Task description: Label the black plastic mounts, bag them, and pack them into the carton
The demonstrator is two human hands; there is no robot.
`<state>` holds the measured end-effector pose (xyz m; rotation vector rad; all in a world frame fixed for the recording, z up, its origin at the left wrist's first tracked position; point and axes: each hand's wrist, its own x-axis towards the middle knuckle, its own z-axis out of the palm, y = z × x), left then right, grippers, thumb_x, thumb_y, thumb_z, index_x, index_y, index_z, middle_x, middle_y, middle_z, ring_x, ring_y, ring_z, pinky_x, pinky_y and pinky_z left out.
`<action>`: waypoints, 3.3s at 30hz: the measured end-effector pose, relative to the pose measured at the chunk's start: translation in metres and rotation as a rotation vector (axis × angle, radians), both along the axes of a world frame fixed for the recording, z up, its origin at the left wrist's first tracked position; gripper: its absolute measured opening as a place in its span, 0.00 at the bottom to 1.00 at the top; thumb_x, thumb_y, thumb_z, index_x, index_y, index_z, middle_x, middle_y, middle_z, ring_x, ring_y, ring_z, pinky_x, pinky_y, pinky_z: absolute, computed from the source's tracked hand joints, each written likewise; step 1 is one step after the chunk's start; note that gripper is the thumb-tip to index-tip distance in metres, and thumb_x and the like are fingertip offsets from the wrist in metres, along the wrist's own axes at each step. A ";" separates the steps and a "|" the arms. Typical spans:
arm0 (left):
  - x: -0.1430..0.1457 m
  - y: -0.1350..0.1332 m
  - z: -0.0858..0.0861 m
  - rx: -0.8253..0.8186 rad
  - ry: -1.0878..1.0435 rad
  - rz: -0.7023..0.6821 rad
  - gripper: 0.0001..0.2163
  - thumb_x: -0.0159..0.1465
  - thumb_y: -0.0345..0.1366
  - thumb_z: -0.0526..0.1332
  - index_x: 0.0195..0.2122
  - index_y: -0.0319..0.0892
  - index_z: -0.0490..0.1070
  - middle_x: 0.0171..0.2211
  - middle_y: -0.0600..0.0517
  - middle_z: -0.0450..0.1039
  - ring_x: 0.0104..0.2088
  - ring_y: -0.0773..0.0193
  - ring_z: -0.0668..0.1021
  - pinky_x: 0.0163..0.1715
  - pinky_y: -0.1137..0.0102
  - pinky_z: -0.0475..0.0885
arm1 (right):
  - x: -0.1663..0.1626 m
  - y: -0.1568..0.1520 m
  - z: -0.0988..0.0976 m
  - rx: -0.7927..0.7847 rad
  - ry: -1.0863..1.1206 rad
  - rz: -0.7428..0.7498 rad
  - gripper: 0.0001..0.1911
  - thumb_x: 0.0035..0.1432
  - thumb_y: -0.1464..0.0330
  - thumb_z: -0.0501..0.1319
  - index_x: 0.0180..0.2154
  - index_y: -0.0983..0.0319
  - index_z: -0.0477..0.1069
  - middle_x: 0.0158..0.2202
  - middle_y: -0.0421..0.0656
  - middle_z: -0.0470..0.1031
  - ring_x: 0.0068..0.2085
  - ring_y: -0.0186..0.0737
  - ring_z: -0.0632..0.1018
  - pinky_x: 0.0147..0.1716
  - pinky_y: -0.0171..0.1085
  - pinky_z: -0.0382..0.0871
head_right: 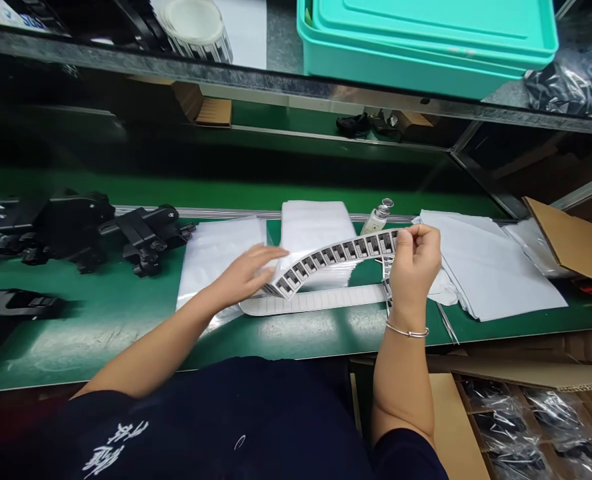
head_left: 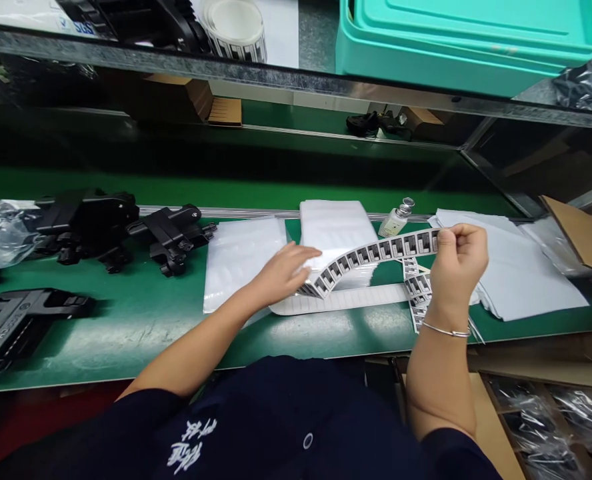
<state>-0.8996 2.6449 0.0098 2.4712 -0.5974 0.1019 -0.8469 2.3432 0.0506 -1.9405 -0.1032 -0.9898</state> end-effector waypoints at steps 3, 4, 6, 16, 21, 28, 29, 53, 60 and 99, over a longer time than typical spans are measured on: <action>-0.012 -0.020 0.017 -0.144 0.122 -0.206 0.14 0.68 0.39 0.54 0.50 0.46 0.73 0.51 0.50 0.78 0.52 0.58 0.78 0.67 0.50 0.55 | 0.002 -0.008 0.011 0.030 -0.034 -0.048 0.06 0.60 0.63 0.60 0.34 0.58 0.65 0.28 0.37 0.65 0.27 0.35 0.67 0.29 0.38 0.64; -0.015 -0.024 0.021 -0.168 0.143 -0.227 0.12 0.67 0.39 0.55 0.47 0.46 0.74 0.48 0.52 0.80 0.49 0.59 0.79 0.67 0.51 0.55 | 0.003 -0.011 0.011 0.044 -0.035 -0.060 0.06 0.60 0.64 0.60 0.34 0.58 0.65 0.28 0.37 0.65 0.26 0.35 0.66 0.28 0.38 0.64; -0.016 -0.030 0.025 -0.194 0.143 -0.212 0.08 0.66 0.38 0.57 0.40 0.45 0.75 0.42 0.54 0.81 0.42 0.63 0.81 0.67 0.52 0.54 | 0.004 -0.020 0.008 0.082 -0.012 -0.077 0.05 0.60 0.65 0.60 0.34 0.58 0.65 0.28 0.37 0.64 0.26 0.35 0.66 0.29 0.38 0.64; -0.006 -0.033 0.042 -0.185 0.211 -0.205 0.09 0.65 0.34 0.56 0.34 0.44 0.77 0.33 0.55 0.80 0.41 0.61 0.78 0.55 0.63 0.67 | -0.042 0.019 -0.002 -0.495 0.025 0.310 0.11 0.65 0.65 0.56 0.48 0.56 0.69 0.49 0.48 0.75 0.56 0.51 0.72 0.60 0.60 0.60; -0.006 -0.042 0.049 0.053 0.105 -0.234 0.10 0.65 0.32 0.56 0.32 0.42 0.77 0.28 0.53 0.78 0.33 0.61 0.77 0.45 0.66 0.68 | -0.057 0.057 -0.010 -0.694 0.306 0.769 0.06 0.65 0.66 0.57 0.35 0.58 0.70 0.33 0.39 0.77 0.37 0.40 0.79 0.64 0.61 0.55; -0.009 -0.046 0.044 -0.097 0.186 -0.072 0.09 0.59 0.30 0.56 0.27 0.41 0.75 0.25 0.54 0.76 0.29 0.64 0.75 0.33 0.71 0.66 | -0.056 0.065 -0.014 -0.675 0.297 0.702 0.08 0.62 0.71 0.56 0.29 0.58 0.65 0.27 0.36 0.73 0.31 0.35 0.74 0.62 0.56 0.58; -0.009 -0.046 0.043 -0.171 0.232 -0.049 0.08 0.59 0.31 0.57 0.27 0.41 0.75 0.25 0.55 0.76 0.28 0.66 0.75 0.31 0.72 0.65 | -0.057 0.066 -0.014 -0.653 0.271 0.690 0.08 0.62 0.71 0.56 0.29 0.58 0.64 0.27 0.36 0.73 0.31 0.35 0.74 0.62 0.55 0.59; 0.002 -0.026 0.027 -0.223 0.152 -0.059 0.12 0.64 0.38 0.55 0.27 0.41 0.73 0.24 0.53 0.74 0.30 0.63 0.74 0.34 0.71 0.64 | -0.046 0.058 -0.031 -0.087 0.714 0.664 0.17 0.55 0.57 0.62 0.22 0.61 0.66 0.20 0.36 0.67 0.24 0.33 0.66 0.25 0.32 0.58; -0.001 -0.026 0.033 -0.313 0.283 0.029 0.12 0.64 0.40 0.56 0.28 0.41 0.74 0.27 0.54 0.75 0.28 0.66 0.74 0.29 0.73 0.64 | -0.047 0.059 -0.036 0.023 0.739 0.639 0.16 0.55 0.57 0.62 0.23 0.60 0.67 0.21 0.37 0.68 0.25 0.33 0.68 0.25 0.32 0.59; 0.000 -0.004 0.042 -0.296 0.522 0.000 0.13 0.59 0.46 0.62 0.27 0.41 0.76 0.23 0.53 0.71 0.24 0.67 0.70 0.22 0.75 0.64 | -0.041 0.004 0.016 -0.591 0.427 0.452 0.13 0.67 0.62 0.52 0.35 0.59 0.72 0.31 0.43 0.77 0.33 0.40 0.75 0.34 0.37 0.65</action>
